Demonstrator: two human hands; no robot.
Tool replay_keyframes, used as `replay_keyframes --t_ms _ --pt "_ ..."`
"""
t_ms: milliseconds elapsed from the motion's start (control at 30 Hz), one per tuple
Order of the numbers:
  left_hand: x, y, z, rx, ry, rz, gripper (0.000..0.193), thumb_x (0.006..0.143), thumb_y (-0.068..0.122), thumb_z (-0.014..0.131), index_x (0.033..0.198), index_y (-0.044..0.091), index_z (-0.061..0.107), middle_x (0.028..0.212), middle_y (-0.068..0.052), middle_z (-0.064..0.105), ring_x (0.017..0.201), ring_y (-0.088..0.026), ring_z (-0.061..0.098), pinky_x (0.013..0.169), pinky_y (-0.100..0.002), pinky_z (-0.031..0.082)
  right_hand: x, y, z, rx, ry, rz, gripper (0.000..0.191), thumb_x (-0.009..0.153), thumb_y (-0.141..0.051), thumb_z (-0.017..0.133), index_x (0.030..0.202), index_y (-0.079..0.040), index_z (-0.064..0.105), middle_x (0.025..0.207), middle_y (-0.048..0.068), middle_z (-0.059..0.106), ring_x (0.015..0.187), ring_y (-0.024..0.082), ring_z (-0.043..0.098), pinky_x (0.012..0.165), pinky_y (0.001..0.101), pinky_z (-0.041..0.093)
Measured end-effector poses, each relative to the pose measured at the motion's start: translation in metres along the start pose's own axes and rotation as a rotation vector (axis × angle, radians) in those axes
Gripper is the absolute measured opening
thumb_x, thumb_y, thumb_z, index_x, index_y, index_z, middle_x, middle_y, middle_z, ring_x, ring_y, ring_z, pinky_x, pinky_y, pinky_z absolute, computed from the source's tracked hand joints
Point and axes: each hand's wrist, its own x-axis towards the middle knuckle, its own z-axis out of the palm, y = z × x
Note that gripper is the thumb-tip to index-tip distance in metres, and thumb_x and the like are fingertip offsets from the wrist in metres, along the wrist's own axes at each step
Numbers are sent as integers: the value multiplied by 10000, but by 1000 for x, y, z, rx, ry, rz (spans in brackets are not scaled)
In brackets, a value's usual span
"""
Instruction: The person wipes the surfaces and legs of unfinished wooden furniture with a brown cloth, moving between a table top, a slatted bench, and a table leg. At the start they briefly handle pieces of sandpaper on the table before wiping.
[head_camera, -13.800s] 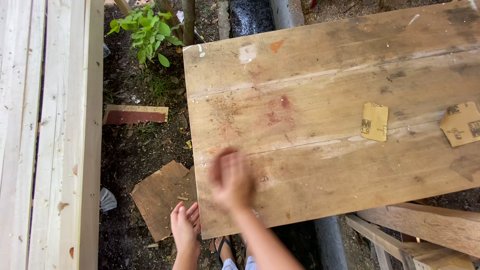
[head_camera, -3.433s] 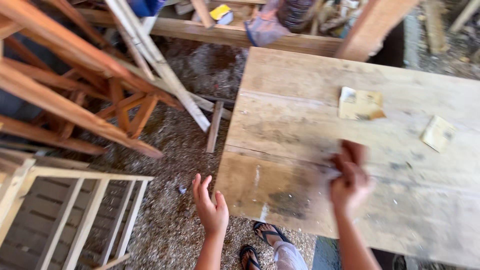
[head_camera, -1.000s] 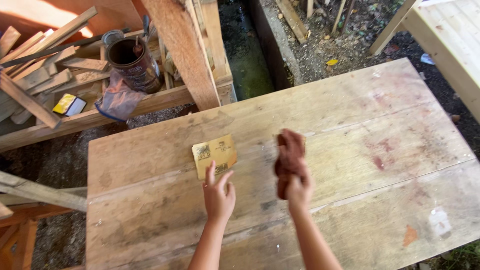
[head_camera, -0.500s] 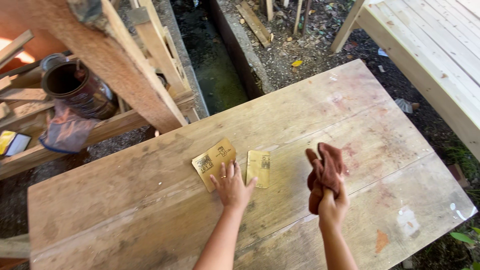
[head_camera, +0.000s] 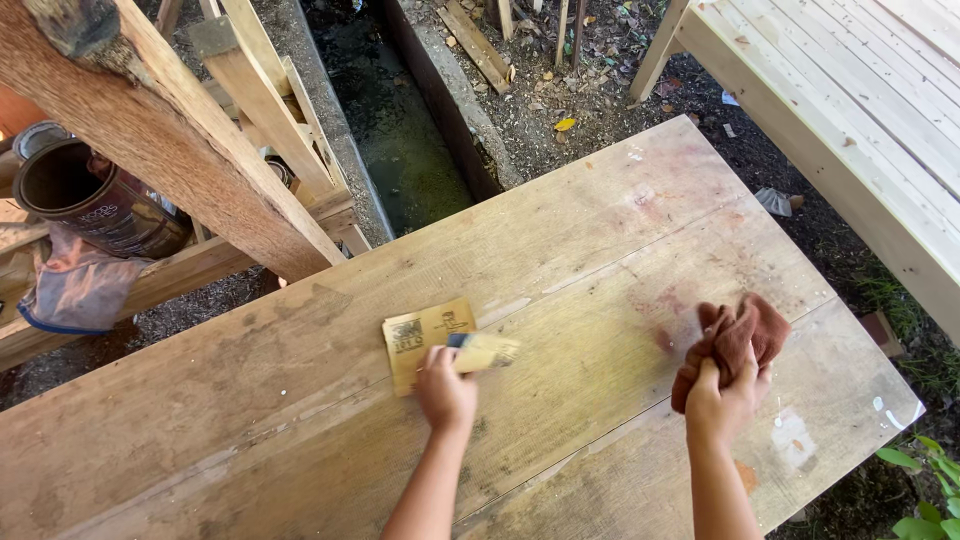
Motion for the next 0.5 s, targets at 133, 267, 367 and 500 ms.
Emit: replay_keyframes --t_ms 133,267,367,500 --pt "-11 -64 -66 -88 362 35 223 761 75 804 956 43 699 948 -127 687 873 -332 675 765 -448 542 -14 -7 45 -342 -41 -42 676 853 -169 698 1494 -65 509 1589 330 251 1423 507 301 1137 555 260" --pt "-19 -121 -154 -39 615 -38 244 851 70 790 1059 19 674 1027 -161 671 977 -373 656 870 -474 517 -127 -85 145 194 -248 -219 598 776 32 578 1359 -101 610 1460 218 492 1368 399 460 1124 486 408" --pt "-28 -146 -204 8 740 -28 225 915 40 760 1113 -4 663 1073 -163 658 1029 -391 626 913 -489 501 -251 -171 197 285 -539 -659 438 680 61 615 1063 -108 746 1553 216 512 1394 378 497 1075 451 480" --pt "-42 -174 -258 112 781 -44 126 958 -19 688 941 -12 563 941 -131 603 1007 -378 595 854 -480 482 -371 -244 209 661 -1146 -468 345 832 46 586 1103 -82 757 1196 159 723 1174 346 678 1029 392 531"
